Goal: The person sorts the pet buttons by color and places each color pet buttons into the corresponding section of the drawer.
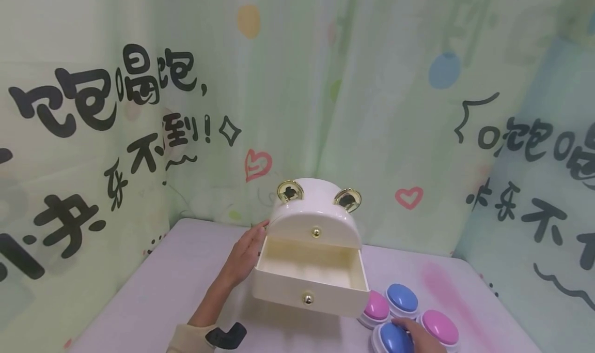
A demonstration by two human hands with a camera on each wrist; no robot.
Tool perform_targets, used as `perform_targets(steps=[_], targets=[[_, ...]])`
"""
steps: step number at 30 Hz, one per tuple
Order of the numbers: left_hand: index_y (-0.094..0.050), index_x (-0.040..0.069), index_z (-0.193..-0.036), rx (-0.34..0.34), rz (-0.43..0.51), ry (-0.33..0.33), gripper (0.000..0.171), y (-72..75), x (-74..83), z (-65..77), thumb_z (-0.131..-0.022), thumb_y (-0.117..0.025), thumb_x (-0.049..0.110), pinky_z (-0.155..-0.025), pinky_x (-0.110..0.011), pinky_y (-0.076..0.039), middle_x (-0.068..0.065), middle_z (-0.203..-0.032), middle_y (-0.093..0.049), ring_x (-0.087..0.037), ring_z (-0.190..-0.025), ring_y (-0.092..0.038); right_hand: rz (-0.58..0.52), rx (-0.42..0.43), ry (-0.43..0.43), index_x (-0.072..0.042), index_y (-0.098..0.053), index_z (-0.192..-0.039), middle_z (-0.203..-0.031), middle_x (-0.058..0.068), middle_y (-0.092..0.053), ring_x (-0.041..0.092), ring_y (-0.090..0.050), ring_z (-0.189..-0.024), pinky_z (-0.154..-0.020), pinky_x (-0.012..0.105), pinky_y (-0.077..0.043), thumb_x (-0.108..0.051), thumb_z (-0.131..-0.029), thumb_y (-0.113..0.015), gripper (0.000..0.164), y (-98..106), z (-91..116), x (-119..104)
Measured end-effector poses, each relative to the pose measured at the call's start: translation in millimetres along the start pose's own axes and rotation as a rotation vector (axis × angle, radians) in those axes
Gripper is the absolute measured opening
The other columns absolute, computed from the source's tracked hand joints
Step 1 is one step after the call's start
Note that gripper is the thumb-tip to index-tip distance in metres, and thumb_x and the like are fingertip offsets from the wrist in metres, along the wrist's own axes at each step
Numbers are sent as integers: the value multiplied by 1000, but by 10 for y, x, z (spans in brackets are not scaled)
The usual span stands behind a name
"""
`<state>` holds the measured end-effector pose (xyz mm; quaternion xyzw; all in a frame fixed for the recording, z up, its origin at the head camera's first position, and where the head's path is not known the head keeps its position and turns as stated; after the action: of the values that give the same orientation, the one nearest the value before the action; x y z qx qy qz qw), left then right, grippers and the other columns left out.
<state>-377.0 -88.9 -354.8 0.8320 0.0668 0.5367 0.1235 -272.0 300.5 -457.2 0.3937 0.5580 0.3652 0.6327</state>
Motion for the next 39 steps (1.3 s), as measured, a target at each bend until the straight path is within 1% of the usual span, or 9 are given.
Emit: perform_targets(steps=[5,10,12,15,20,25,29,32,39], targets=[[-40,14,-146,-9,9,6,52,-6,50,18,-105,-26,42,-92,-47,-49,-12,-144,-44,-32,-129,-46,-79,-18,-73,-12,-53,-130,-115,5,-61,24,-60,-96,-83,54,-51,-66,-46,-84,105,23,14,23],[-37,5,-146,-22,12,14,48,19,258,89,-107,-26,31,-93,-47,-48,-18,-144,-43,-36,-129,-45,-134,20,-106,-13,-55,-129,-114,7,-63,24,-61,-94,-81,54,-52,-69,-46,-82,104,87,66,-9],[-38,5,-146,-22,14,17,48,22,276,96,-107,-26,30,-92,-47,-49,-18,-144,-43,-35,-128,-45,-153,16,-106,-12,-53,-131,-116,11,-62,25,-61,-93,-80,54,-52,-67,-47,-83,105,109,74,-30],[-39,9,-146,-15,10,15,49,12,183,65,-106,-26,35,-91,-47,-49,-16,-144,-44,-34,-128,-46,-176,5,-113,-11,-51,-134,-121,14,-60,26,-61,-93,-79,54,-53,-66,-49,-83,107,150,85,-56],[-41,15,-145,-5,4,3,52,-1,22,5,-104,-26,44,-90,-45,-50,-11,-144,-45,-32,-128,-46,-172,16,-77,-10,-48,-136,-127,20,-55,32,-60,-97,-77,55,-53,-66,-53,-82,106,245,87,-143],[-42,18,-145,-1,2,2,54,6,-2,-2,-103,-26,48,-89,-44,-51,-9,-143,-46,-31,-126,-48,-203,68,-88,-9,-41,-139,-129,25,-51,37,-58,-101,-76,53,-54,-67,-59,-79,106,351,114,-205],[-41,17,-145,1,-3,0,54,8,6,-2,-103,-26,47,-89,-44,-51,-10,-143,-46,-31,-126,-48,-236,197,-40,-6,-40,-138,-131,27,-50,41,-55,-109,-82,51,-53,-64,-66,-77,100,523,180,-303],[-41,17,-145,4,-6,1,53,11,17,4,-104,-26,46,-88,-44,-51,-10,-143,-46,-31,-126,-48,-249,267,-39,-5,-38,-139,-134,27,-49,42,-54,-112,-83,50,-53,-68,-64,-74,104,625,226,-354],[-42,17,-145,6,-12,4,52,15,20,10,-104,-27,45,-88,-44,-51,-10,-143,-46,-31,-126,-48,-312,276,-91,-11,-32,-144,-141,22,-42,40,-49,-119,-88,51,-51,-75,-62,-69,111,687,268,-391]])
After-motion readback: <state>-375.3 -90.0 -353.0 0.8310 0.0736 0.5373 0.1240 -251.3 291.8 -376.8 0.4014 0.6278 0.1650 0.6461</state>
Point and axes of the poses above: each hand's wrist, its own z-axis away from the middle knuckle, its own y-axis out of the back of the hand, x = y × z, the point moved 9 cm from there along -z, towards the middle knuckle
